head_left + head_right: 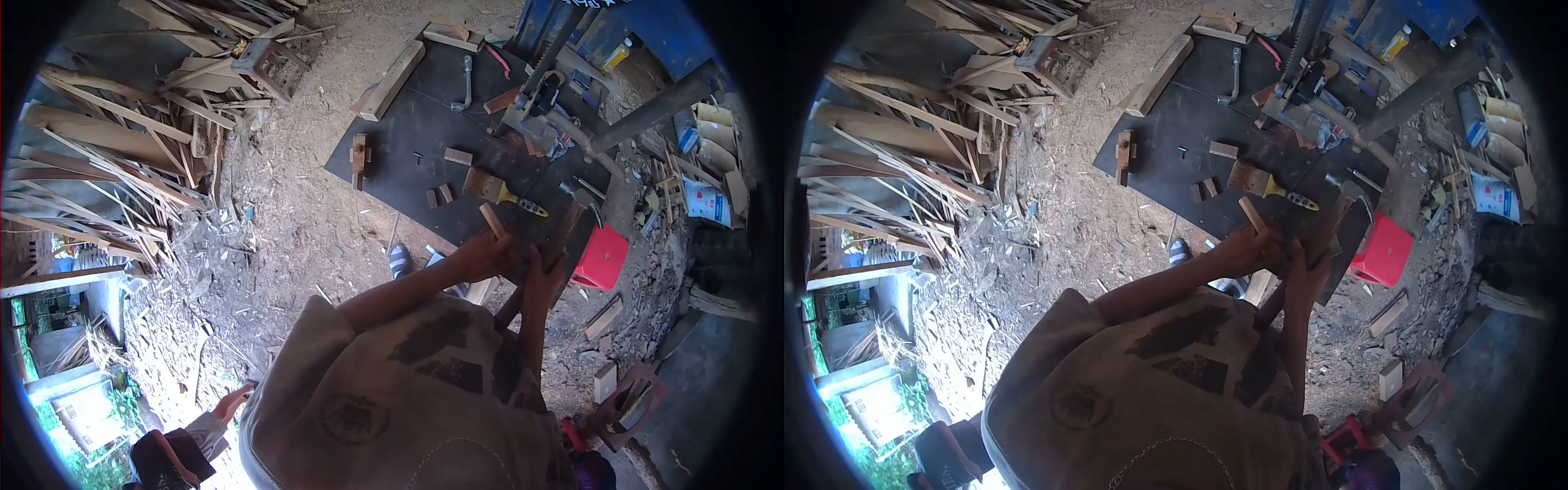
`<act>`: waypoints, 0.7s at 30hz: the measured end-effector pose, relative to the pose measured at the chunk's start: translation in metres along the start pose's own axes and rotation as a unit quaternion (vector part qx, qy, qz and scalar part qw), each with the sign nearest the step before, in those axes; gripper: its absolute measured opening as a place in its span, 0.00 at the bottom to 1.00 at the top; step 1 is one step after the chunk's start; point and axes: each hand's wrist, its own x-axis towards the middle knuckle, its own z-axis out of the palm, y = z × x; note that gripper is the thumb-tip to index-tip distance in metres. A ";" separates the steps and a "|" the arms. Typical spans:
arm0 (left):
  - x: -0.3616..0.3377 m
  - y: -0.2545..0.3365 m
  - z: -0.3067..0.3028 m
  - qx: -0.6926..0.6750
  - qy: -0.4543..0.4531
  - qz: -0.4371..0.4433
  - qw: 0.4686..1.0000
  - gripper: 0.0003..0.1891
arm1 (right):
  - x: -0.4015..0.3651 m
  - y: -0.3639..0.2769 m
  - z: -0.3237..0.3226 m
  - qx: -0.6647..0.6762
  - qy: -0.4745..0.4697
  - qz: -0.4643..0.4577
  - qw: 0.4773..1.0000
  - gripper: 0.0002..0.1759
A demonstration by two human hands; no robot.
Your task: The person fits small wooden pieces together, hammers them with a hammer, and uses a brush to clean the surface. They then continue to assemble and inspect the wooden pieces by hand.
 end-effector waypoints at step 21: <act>-0.009 0.037 -0.009 0.084 0.028 -0.020 0.996 0.23 | 0.069 0.088 0.016 -0.122 -0.064 -0.028 0.990 0.31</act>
